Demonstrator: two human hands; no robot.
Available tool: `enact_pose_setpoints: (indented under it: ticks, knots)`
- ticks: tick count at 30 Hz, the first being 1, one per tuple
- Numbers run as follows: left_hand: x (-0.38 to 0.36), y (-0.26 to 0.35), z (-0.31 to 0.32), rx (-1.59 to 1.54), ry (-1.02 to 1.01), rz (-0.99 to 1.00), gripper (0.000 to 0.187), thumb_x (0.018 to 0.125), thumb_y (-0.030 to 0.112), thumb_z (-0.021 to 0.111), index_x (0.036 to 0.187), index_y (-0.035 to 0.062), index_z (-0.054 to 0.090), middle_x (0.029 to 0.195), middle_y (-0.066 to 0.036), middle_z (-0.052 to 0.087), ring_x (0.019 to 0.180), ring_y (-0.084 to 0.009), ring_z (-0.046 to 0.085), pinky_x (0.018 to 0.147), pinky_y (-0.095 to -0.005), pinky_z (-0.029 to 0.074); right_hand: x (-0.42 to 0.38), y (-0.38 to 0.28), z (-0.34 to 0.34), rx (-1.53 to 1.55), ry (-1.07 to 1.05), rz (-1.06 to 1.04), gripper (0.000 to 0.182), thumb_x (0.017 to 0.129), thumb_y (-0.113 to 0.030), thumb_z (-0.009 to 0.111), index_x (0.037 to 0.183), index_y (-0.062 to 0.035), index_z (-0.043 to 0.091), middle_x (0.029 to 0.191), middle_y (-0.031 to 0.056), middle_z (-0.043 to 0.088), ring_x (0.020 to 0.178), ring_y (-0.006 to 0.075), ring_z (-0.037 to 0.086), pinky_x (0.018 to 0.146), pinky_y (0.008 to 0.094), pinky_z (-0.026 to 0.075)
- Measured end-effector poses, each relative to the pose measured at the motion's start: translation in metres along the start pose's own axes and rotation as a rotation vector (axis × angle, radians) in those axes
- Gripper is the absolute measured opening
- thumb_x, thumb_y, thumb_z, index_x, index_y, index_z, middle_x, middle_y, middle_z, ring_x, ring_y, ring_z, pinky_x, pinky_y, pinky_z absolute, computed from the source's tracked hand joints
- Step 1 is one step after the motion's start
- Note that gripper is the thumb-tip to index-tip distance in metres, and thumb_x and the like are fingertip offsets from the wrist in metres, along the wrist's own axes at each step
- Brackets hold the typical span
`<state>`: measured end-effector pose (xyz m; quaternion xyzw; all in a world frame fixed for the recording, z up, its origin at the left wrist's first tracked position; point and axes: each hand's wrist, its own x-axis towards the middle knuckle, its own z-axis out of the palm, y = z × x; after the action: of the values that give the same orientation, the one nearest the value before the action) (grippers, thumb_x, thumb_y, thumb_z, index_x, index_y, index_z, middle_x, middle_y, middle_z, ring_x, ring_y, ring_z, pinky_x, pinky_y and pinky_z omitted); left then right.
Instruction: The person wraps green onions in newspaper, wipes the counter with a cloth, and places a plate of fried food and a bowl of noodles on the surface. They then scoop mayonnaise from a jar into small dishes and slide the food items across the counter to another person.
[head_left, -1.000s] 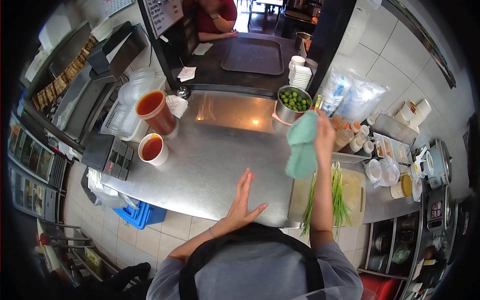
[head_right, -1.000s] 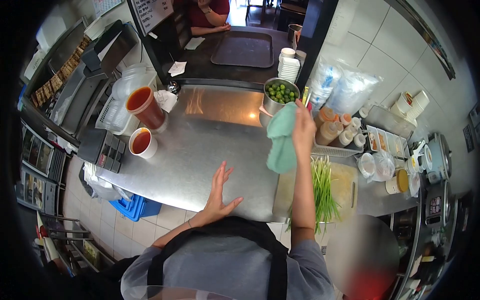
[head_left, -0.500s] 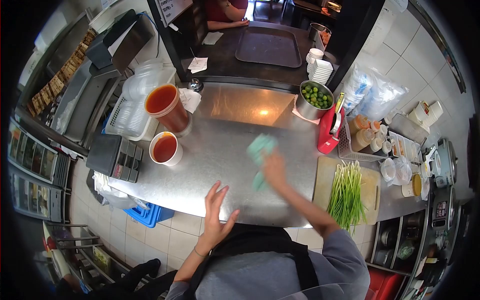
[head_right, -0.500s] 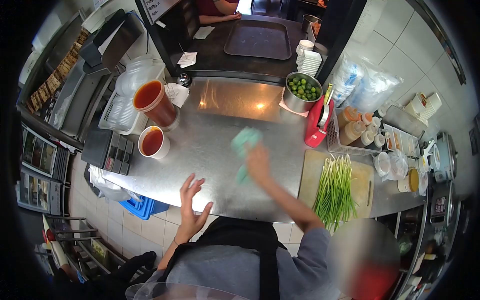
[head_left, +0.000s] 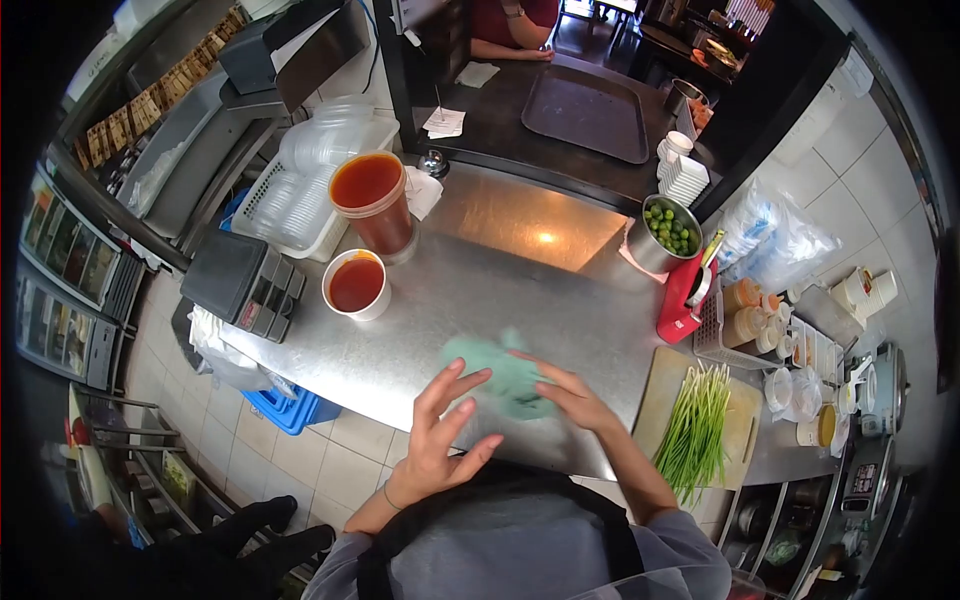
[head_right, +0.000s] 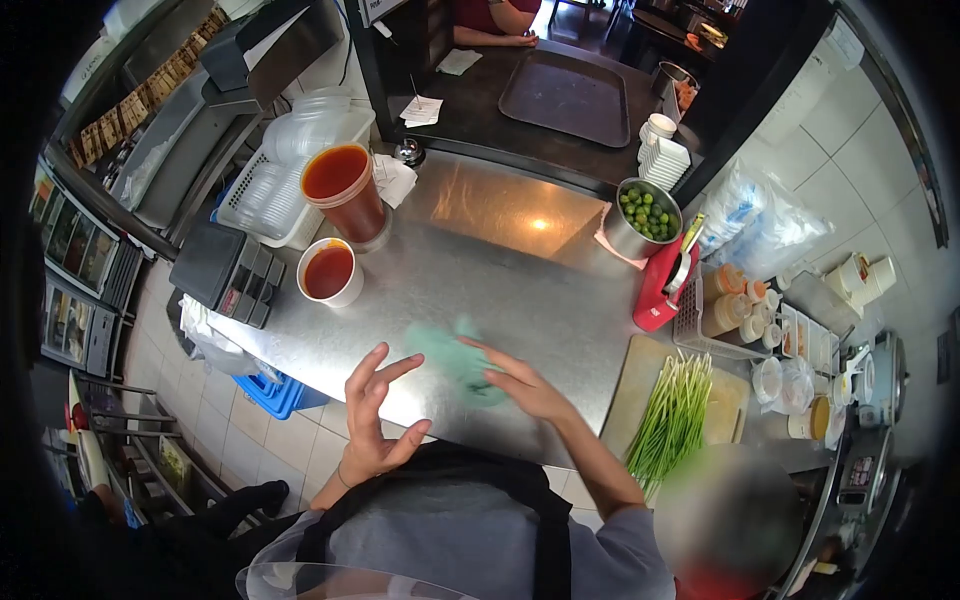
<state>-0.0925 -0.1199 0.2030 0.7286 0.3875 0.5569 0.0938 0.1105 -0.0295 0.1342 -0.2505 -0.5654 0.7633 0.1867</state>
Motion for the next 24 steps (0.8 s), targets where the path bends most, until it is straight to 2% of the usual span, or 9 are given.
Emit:
enact_pose_setpoints:
  ticks: [2,5,7,9,12,14,16,20,24]
  knots:
    - [-0.003,-0.011,-0.001,0.066,-0.029,-0.069,0.074,0.079,0.015,0.064,0.140,0.0138,0.022,0.135,-0.027,0.026,0.103,-0.0371,0.057,0.091,-0.0460,0.038,-0.010,-0.006,-0.010,-0.444,0.103,-0.201,0.057,0.090,-0.034,0.049,0.138,-0.0096,0.032,0.135,0.0108,0.042,0.118,0.0221,0.045,0.096,0.0337,0.036]
    - [-0.003,-0.025,0.003,0.061,-0.044,-0.108,0.073,0.080,0.014,0.064,0.139,0.0121,0.022,0.136,-0.026,0.026,0.105,-0.0370,0.056,0.091,-0.0456,0.038,0.015,0.055,0.000,-1.550,0.123,-0.211,0.059,0.086,-0.038,0.051,0.136,-0.0102,0.035,0.137,0.0130,0.039,0.115,0.0280,0.049,0.093,0.0366,0.040]
    - [0.000,-0.032,0.008,0.041,-0.053,-0.118,0.073,0.079,0.013,0.065,0.139,0.0116,0.023,0.135,-0.026,0.026,0.106,-0.0371,0.055,0.091,-0.0454,0.039,0.052,0.086,0.010,-1.244,0.059,0.159,0.058,0.086,-0.039,0.051,0.134,-0.0106,0.038,0.135,0.0143,0.040,0.112,0.0346,0.049,0.095,0.0406,0.038]
    - [0.004,-0.042,0.013,0.014,-0.072,-0.132,0.074,0.079,0.010,0.065,0.139,0.0114,0.023,0.135,-0.026,0.026,0.107,-0.0373,0.055,0.091,-0.0452,0.039,0.102,0.126,-0.011,-1.338,0.208,-0.106,0.054,0.087,-0.038,0.049,0.131,-0.0087,0.040,0.133,0.0142,0.042,0.109,0.0360,0.049,0.096,0.0437,0.036]
    - [0.006,-0.057,0.014,0.045,-0.124,-0.157,0.075,0.078,0.009,0.066,0.139,0.0113,0.023,0.136,-0.025,0.025,0.106,-0.0377,0.054,0.091,-0.0444,0.040,0.176,0.131,-0.089,-1.203,0.549,-0.127,0.054,0.089,-0.036,0.045,0.130,-0.0014,0.039,0.129,0.0206,0.045,0.112,0.0365,0.047,0.097,0.0453,0.035]
    - [0.008,-0.062,0.006,0.076,-0.094,-0.186,0.072,0.076,0.006,0.067,0.136,0.0104,0.028,0.134,-0.026,0.028,0.106,-0.0372,0.054,0.087,-0.0428,0.045,0.211,0.086,-0.148,-1.165,0.942,0.079,0.055,0.091,-0.034,0.041,0.130,0.0034,0.036,0.134,0.0245,0.036,0.119,0.0396,0.040,0.099,0.0448,0.032]
    - [0.002,-0.064,-0.001,0.120,-0.092,-0.234,0.071,0.076,0.005,0.067,0.136,0.0099,0.028,0.134,-0.027,0.029,0.106,-0.0367,0.055,0.087,-0.0426,0.045,0.247,0.068,-0.216,-1.222,1.280,0.078,0.056,0.091,-0.029,0.039,0.136,0.0013,0.025,0.139,0.0259,0.026,0.124,0.0420,0.031,0.104,0.0439,0.027]
    - [-0.014,-0.066,-0.012,0.214,-0.110,-0.320,0.075,0.077,0.004,0.065,0.138,0.0090,0.022,0.133,-0.027,0.031,0.105,-0.0353,0.056,0.090,-0.0442,0.040,0.326,0.055,-0.253,-1.129,1.381,0.185,0.057,0.085,-0.014,0.043,0.138,-0.0020,0.024,0.141,0.0219,0.026,0.129,0.0352,0.028,0.102,0.0469,0.029]
    - [-0.022,-0.052,-0.011,0.191,-0.085,-0.339,0.077,0.077,0.003,0.065,0.139,0.0090,0.020,0.133,-0.027,0.030,0.106,-0.0351,0.055,0.091,-0.0444,0.039,0.338,0.069,-0.131,-1.197,0.786,0.036,0.057,0.086,-0.013,0.036,0.141,-0.0123,0.023,0.147,0.0143,0.017,0.136,0.0296,0.016,0.102,0.0580,0.022]
